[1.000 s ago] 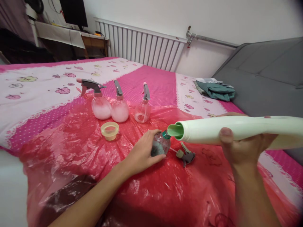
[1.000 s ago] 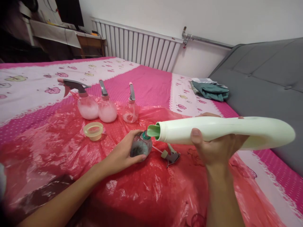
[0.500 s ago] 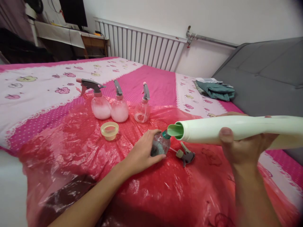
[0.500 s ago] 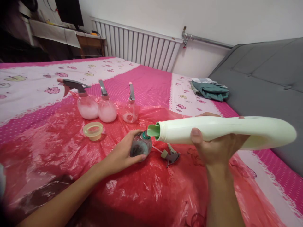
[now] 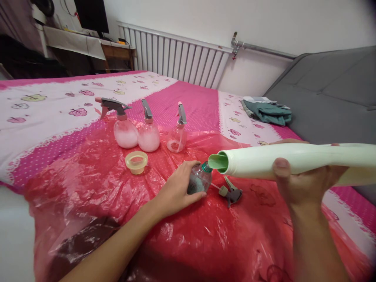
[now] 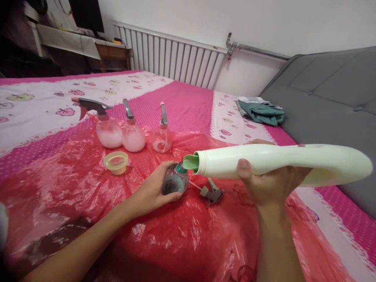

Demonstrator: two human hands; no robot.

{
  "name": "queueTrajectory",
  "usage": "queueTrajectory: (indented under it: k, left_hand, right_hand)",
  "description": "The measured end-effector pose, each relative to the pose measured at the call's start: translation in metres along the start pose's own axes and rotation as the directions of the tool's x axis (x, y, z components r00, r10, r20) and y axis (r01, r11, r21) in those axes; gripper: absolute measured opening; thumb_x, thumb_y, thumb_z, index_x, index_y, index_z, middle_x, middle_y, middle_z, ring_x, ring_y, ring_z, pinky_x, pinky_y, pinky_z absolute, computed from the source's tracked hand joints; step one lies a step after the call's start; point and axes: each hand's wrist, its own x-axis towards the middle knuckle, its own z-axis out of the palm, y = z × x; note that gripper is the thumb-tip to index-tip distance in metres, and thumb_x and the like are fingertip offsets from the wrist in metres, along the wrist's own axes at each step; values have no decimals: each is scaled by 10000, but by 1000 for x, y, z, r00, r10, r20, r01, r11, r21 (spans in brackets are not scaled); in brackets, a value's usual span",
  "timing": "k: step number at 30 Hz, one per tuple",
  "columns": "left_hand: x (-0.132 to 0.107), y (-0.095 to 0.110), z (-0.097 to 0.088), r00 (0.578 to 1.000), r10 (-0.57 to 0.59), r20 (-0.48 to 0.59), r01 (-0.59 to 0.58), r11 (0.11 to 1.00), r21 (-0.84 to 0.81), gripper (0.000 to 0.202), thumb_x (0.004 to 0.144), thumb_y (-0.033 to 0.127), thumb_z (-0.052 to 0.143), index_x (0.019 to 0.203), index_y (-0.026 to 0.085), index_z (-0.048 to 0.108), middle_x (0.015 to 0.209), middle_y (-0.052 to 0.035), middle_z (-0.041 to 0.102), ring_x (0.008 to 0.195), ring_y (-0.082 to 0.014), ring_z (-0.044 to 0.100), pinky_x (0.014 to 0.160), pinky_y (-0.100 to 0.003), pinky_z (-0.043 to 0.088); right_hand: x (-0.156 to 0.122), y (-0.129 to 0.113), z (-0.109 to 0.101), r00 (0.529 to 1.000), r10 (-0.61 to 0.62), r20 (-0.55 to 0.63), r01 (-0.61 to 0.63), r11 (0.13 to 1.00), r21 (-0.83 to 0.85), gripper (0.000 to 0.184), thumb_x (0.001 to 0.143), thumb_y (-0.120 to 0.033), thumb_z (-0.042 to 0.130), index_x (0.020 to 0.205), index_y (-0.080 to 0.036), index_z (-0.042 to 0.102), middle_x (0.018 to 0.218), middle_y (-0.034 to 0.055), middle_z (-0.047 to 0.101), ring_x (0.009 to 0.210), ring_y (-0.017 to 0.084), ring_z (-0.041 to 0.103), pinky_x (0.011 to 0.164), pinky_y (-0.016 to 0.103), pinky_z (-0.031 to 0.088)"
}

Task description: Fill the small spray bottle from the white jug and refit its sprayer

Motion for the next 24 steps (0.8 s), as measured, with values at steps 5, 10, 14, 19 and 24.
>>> queueTrajectory:
  k: [5,10,14,19,24]
  left_hand:
    - [0,0,0,1000,4,-7,-4,1000,-10,731,858,314,769,1469,260,371,1481,-154,524,1368,-358,538,1157,-587,429]
    - [0,0,0,1000,4,-6,-4,1000,-7,731,854,313,774,1462,255,371,1465,-152,533,1361,-356,542,1147,-578,441]
    - [0,1,0,1000,-1,2,1,1000,0,725,862,311,771,1457,245,363,1472,-156,527,1365,-347,540,1154,-568,439]
    - [0,1,0,1000,-2,-6,2,1000,-4,737,855,302,778,1467,258,371,1468,-146,537,1368,-353,540,1154,-572,439]
    - [0,-1,1,1000,4,-5,-4,1000,-8,740,863,321,770,1478,260,363,1479,-150,529,1379,-360,530,1152,-585,434]
  right_hand:
    - [-1,3,1,1000,14,15,-13,999,-31,735,728,-832,432,952,-243,809,815,86,749,1172,426,648,1190,687,300]
    - [0,4,0,1000,8,9,-8,999,-40,777,737,-855,387,965,-248,815,850,81,764,1209,446,641,1174,717,299]
    - [0,2,-1,1000,-7,11,7,1000,-16,737,747,-828,429,971,-240,813,822,88,751,1161,447,653,1159,747,294]
    - [0,1,0,1000,0,2,0,1000,1,663,734,-778,476,968,-253,806,818,84,732,1158,443,631,1156,740,299]
    - [0,3,1,1000,-9,2,9,1000,-5,671,745,-768,469,988,-242,809,823,91,740,1190,452,627,1156,740,295]
